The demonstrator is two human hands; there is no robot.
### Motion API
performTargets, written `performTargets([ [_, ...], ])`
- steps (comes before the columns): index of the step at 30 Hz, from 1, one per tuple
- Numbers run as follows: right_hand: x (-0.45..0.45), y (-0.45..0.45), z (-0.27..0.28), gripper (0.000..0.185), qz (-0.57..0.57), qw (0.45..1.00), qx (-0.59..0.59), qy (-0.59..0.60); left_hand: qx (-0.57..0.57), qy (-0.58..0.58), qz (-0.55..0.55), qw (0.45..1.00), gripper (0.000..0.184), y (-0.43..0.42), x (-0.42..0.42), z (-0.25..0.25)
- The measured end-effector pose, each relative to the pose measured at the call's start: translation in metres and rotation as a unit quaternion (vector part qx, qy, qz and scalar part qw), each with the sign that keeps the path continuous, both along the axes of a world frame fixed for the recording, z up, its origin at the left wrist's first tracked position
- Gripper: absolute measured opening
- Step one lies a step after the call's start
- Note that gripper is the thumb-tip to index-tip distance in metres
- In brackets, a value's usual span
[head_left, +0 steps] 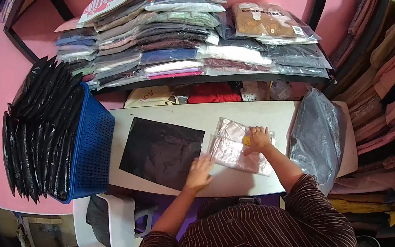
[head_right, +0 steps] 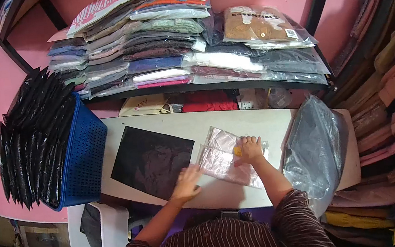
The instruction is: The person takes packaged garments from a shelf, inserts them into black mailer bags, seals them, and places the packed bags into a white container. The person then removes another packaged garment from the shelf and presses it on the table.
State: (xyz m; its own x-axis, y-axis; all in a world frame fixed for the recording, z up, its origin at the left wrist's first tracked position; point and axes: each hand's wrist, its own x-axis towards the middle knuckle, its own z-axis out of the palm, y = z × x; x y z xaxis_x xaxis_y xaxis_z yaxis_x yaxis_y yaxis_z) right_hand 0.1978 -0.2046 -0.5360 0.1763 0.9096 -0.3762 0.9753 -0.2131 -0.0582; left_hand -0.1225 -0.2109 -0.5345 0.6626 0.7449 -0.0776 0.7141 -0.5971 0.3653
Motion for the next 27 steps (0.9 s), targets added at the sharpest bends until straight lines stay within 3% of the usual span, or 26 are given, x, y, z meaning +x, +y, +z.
performTargets([
  [2,0.0,-0.005,0.006,0.118,-0.003,1.0,0.005,0.028,0.139,0.001,-0.199,0.97,0.057,-0.003,0.028,-0.021],
  [4,0.004,-0.007,0.004,0.11,-0.008,0.998,0.01,0.054,0.149,-0.035,-0.214,0.965,0.055,-0.004,0.053,-0.022],
  [6,0.007,-0.011,0.002,0.102,-0.028,0.984,0.015,0.175,0.169,-0.039,-0.22,0.96,0.053,0.0,0.075,-0.026],
  [9,0.006,-0.022,0.021,0.097,0.013,0.988,0.014,0.154,0.111,0.003,-0.218,0.969,0.049,0.008,0.089,-0.035],
  [11,0.003,-0.035,0.024,0.099,0.019,0.985,0.022,0.173,0.13,0.0,-0.224,0.966,0.045,0.007,0.092,-0.034],
  [13,-0.013,-0.056,0.053,0.101,0.075,0.974,0.062,0.204,-0.008,0.009,-0.177,0.984,0.042,0.003,0.098,-0.001],
  [14,-0.019,-0.066,0.051,0.112,0.09,0.975,0.049,0.195,-0.063,0.025,-0.16,0.985,0.037,0.004,0.102,0.003],
  [15,-0.03,-0.073,0.054,0.114,0.117,0.986,0.028,0.119,-0.064,0.027,-0.157,0.985,0.037,0.003,0.101,0.001],
  [17,-0.045,-0.086,0.045,0.107,0.099,0.99,0.043,0.092,-0.078,-0.03,-0.145,0.986,0.034,0.003,0.097,-0.004],
  [18,-0.047,-0.089,0.037,0.107,0.104,0.989,0.043,0.093,-0.078,-0.03,-0.14,0.987,0.034,0.003,0.092,0.0],
  [22,-0.038,-0.092,0.011,0.092,0.047,0.985,0.067,0.154,0.006,-0.229,-0.094,0.969,0.031,0.012,0.048,0.013],
  [25,-0.036,-0.094,0.012,0.087,0.04,0.979,0.103,0.17,0.041,-0.114,0.123,0.985,0.034,0.015,-0.001,-0.001],
  [27,-0.034,-0.094,0.011,0.088,0.051,0.978,0.118,0.161,0.03,-0.053,0.173,0.983,0.034,0.012,-0.022,-0.002],
])
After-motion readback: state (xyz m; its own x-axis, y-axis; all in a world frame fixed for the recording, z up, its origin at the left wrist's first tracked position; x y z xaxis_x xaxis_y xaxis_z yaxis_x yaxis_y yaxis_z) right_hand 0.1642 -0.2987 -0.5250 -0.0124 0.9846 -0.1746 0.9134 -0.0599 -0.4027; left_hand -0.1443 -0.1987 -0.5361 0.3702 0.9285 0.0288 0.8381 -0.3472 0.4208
